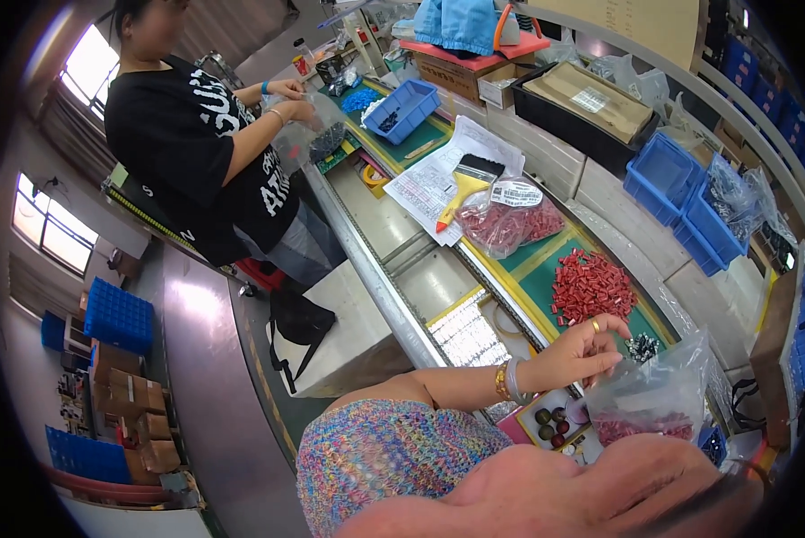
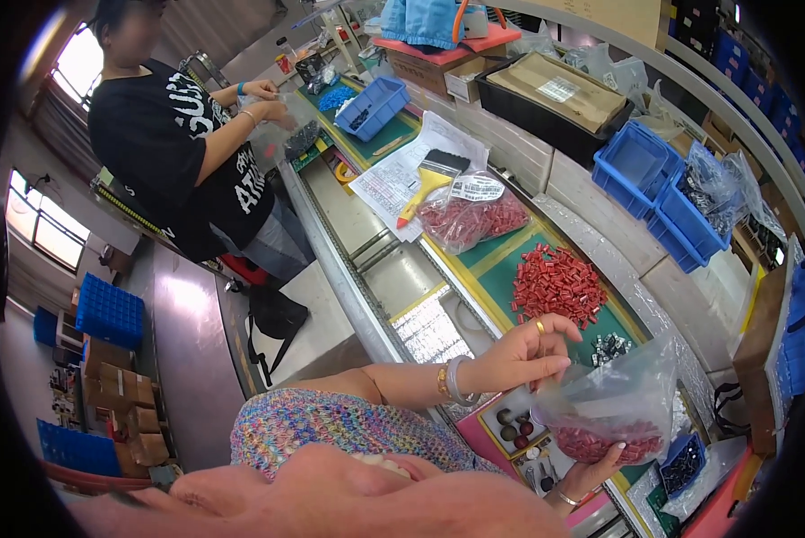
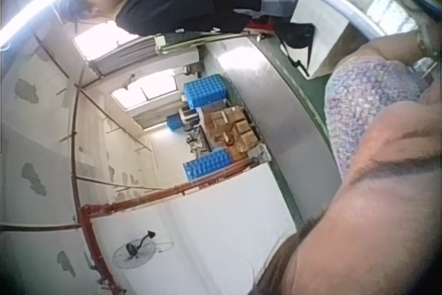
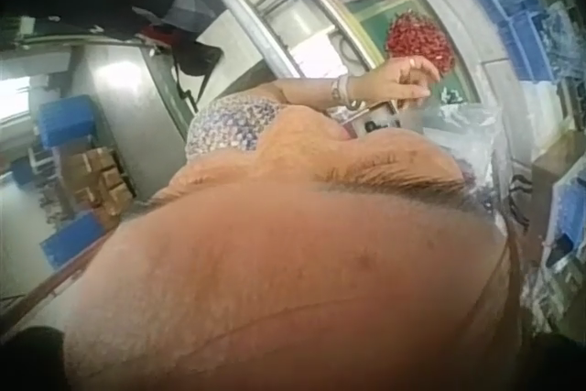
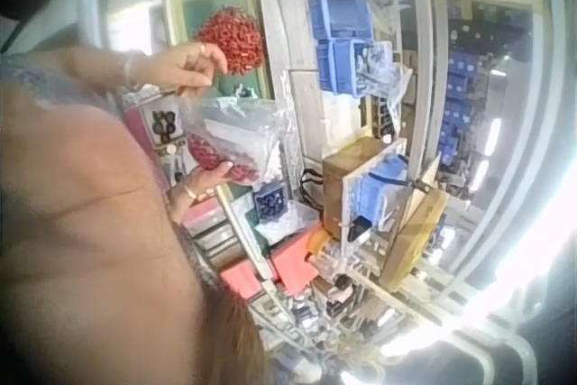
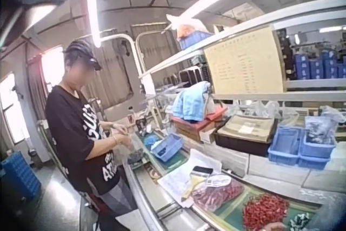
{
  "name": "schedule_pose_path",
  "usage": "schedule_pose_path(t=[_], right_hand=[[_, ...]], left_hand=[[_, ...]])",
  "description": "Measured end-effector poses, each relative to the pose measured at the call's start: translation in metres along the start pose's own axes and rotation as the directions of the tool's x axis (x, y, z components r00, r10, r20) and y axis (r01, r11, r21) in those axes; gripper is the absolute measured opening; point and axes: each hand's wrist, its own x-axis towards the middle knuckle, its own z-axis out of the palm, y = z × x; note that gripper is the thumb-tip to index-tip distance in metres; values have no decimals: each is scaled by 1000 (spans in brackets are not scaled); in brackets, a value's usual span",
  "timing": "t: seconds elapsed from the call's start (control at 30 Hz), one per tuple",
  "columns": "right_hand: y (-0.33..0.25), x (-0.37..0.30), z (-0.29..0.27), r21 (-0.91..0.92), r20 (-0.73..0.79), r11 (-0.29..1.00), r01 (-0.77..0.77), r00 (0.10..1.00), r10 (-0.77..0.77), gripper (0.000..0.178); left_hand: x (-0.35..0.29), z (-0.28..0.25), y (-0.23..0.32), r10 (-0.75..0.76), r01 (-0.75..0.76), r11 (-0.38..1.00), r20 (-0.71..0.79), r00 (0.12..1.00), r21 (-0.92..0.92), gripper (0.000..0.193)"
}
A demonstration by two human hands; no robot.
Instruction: The person sorts small black and red electronic components by hand, packaging them into plastic bags.
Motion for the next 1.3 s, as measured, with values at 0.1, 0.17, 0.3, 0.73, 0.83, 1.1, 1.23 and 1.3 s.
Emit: schedule_pose_path(t=[0.1,0.17,0.3,0.73,0.83,1.1,1.23,1.3], right_hand=[[2,-1,0,-14,49,1000,17,999,-17,63],[0,-5,3,8,39,1000,-16,999,16,63],[4,-1,4,9,41,1000,-18,999,18,63],[7,-3,1,-67,49,998,-21,998,25,59],[15,-7,-10,-104,42,994,-44,998,49,55],[9,-7,38,-188,48,962,-199,976,211,46],[13,-16,28,-232,80,949,-215,968,239,49],[4,-40,39,206,226,900,-384,914,338,60]], left_hand=[[-3,1,-3,-16,14,993,18,1000,119,25],[-2,1,-2,20,-20,961,2,1000,275,24],[-3,5,8,275,-265,743,81,958,615,17],[-17,16,1,296,-383,683,243,924,622,31],[-22,15,13,103,-253,734,265,959,630,36],[-20,13,22,173,-323,623,277,945,712,50],[-18,13,28,54,-291,740,378,924,606,49],[-19,15,25,83,-338,752,427,900,566,50]])
